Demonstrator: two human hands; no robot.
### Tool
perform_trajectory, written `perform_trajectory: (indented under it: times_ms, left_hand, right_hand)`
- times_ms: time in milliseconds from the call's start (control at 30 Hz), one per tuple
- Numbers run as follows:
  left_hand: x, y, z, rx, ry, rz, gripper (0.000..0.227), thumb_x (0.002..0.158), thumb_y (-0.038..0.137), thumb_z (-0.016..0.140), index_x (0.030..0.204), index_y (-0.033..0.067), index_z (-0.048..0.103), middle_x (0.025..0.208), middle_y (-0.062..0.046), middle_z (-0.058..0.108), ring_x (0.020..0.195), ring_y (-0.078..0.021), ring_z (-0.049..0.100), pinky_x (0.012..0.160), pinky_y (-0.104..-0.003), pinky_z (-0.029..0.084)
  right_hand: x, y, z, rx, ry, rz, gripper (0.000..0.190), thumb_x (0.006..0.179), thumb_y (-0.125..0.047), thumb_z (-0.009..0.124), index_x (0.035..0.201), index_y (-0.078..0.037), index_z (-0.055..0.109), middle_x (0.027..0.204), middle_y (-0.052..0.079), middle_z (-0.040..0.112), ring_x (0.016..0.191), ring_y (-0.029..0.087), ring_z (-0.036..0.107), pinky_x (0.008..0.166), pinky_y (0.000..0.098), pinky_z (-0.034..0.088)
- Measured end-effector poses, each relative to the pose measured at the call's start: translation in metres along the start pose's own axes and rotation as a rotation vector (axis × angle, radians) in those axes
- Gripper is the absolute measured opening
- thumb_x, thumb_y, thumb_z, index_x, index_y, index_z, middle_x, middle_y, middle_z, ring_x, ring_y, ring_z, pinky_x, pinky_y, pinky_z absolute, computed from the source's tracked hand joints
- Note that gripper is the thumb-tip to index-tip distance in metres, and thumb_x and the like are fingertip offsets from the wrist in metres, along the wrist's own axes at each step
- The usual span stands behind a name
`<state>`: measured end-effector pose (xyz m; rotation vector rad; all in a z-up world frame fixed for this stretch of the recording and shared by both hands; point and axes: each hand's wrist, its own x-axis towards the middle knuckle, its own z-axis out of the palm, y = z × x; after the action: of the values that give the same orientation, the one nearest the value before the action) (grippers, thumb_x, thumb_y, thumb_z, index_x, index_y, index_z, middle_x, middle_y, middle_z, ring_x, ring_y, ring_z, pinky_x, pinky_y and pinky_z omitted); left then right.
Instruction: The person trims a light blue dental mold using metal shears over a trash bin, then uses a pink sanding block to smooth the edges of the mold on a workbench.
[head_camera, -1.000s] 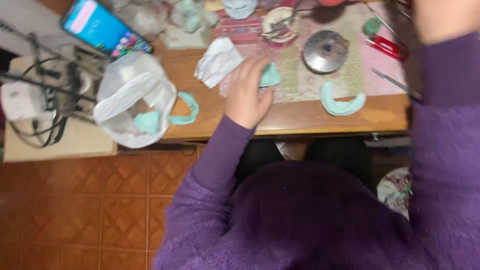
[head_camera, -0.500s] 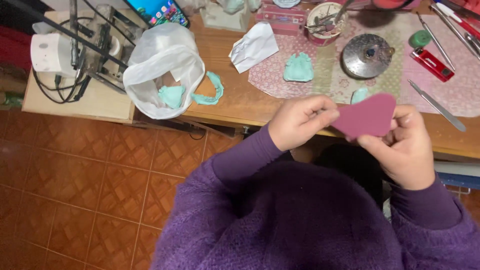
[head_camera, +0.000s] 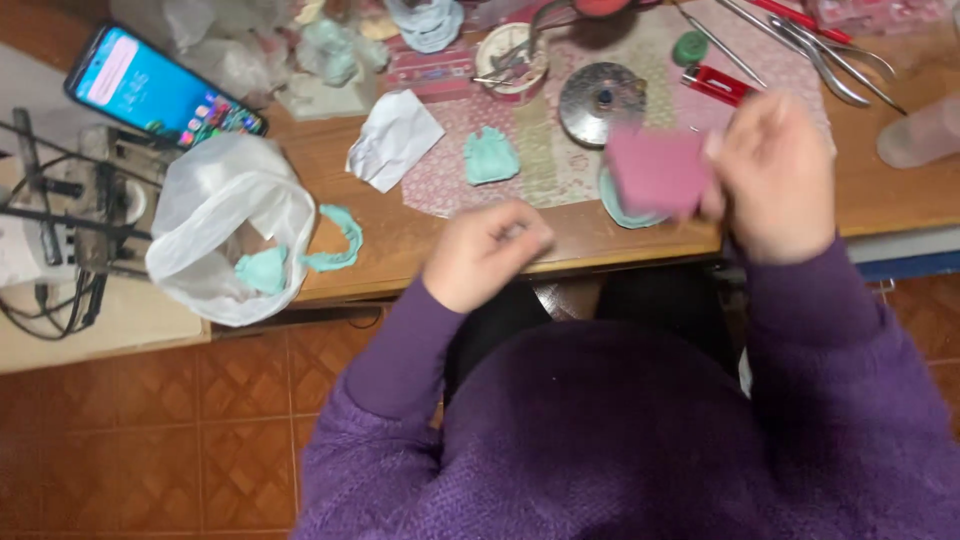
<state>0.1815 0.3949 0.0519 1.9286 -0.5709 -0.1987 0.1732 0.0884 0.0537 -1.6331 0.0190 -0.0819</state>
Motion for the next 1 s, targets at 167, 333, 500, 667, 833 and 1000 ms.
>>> perform_trajectory:
  times_ms: [167, 333, 500, 667, 833, 1000]
  left_hand:
    - [0.034, 0.016, -0.024, 0.084, 0.128, 0.109, 0.016, 0.093, 0.025, 0.069, 0.088, 0.0103, 0.072, 0.066, 0.004, 0.059, 0.055, -0.0085, 0.047, 0.055, -0.023, 0.040]
    - [0.058, 0.011, -0.028, 0.026, 0.288, 0.133, 0.005, 0.092, 0.012, 0.069, 0.090, 0.0073, 0.068, 0.065, 0.006, 0.052, 0.056, -0.0079, 0.043, 0.053, -0.022, 0.037]
    - [0.084, 0.015, -0.017, 0.224, 0.267, 0.286, 0.017, 0.096, 0.024, 0.064, 0.084, 0.0118, 0.067, 0.058, 0.006, 0.052, 0.048, -0.0087, 0.042, 0.048, -0.024, 0.038]
    - [0.104, -0.009, -0.005, 0.286, 0.406, 0.323, 0.019, 0.092, 0.025, 0.062, 0.091, 0.0093, 0.072, 0.068, 0.000, 0.068, 0.049, -0.0109, 0.051, 0.048, -0.025, 0.044]
    - [0.115, -0.039, 0.005, 0.384, 0.433, 0.296, 0.025, 0.095, 0.039, 0.051, 0.096, 0.0185, 0.064, 0.062, 0.008, 0.063, 0.045, -0.0062, 0.054, 0.043, -0.022, 0.048]
    - [0.111, -0.036, 0.004, 0.375, 0.546, 0.294, 0.016, 0.090, 0.037, 0.054, 0.091, 0.0206, 0.056, 0.059, 0.006, 0.062, 0.045, -0.0136, 0.058, 0.044, -0.032, 0.044]
  right_hand:
    - [0.051, 0.000, 0.017, -0.007, 0.054, -0.006, 0.021, 0.108, 0.005, 0.058, 0.110, -0.011, 0.045, 0.068, -0.004, 0.053, 0.048, 0.007, 0.051, 0.039, 0.0193, 0.044]
    - [0.068, 0.013, 0.012, -0.033, 0.199, -0.082, 0.023, 0.109, 0.008, 0.060, 0.110, -0.009, 0.044, 0.080, 0.000, 0.057, 0.052, 0.008, 0.054, 0.042, 0.0200, 0.040]
    - [0.064, 0.010, 0.024, -0.065, 0.083, -0.003, 0.020, 0.107, 0.007, 0.059, 0.106, -0.009, 0.048, 0.071, -0.003, 0.053, 0.048, 0.007, 0.051, 0.042, 0.0198, 0.046]
    - [0.067, 0.022, 0.008, 0.113, 0.153, -0.070, 0.029, 0.112, 0.011, 0.056, 0.109, -0.015, 0.044, 0.079, -0.005, 0.048, 0.052, 0.007, 0.047, 0.043, 0.0223, 0.037]
    - [0.073, 0.054, -0.013, -0.022, -0.021, -0.035, 0.023, 0.121, 0.003, 0.052, 0.120, -0.017, 0.042, 0.085, -0.002, 0.050, 0.058, 0.006, 0.042, 0.046, 0.0198, 0.032]
    - [0.087, 0.082, -0.024, 0.029, -0.079, 0.096, 0.007, 0.120, -0.026, 0.045, 0.113, -0.024, 0.044, 0.077, -0.013, 0.043, 0.053, -0.002, 0.031, 0.047, 0.0146, 0.022]
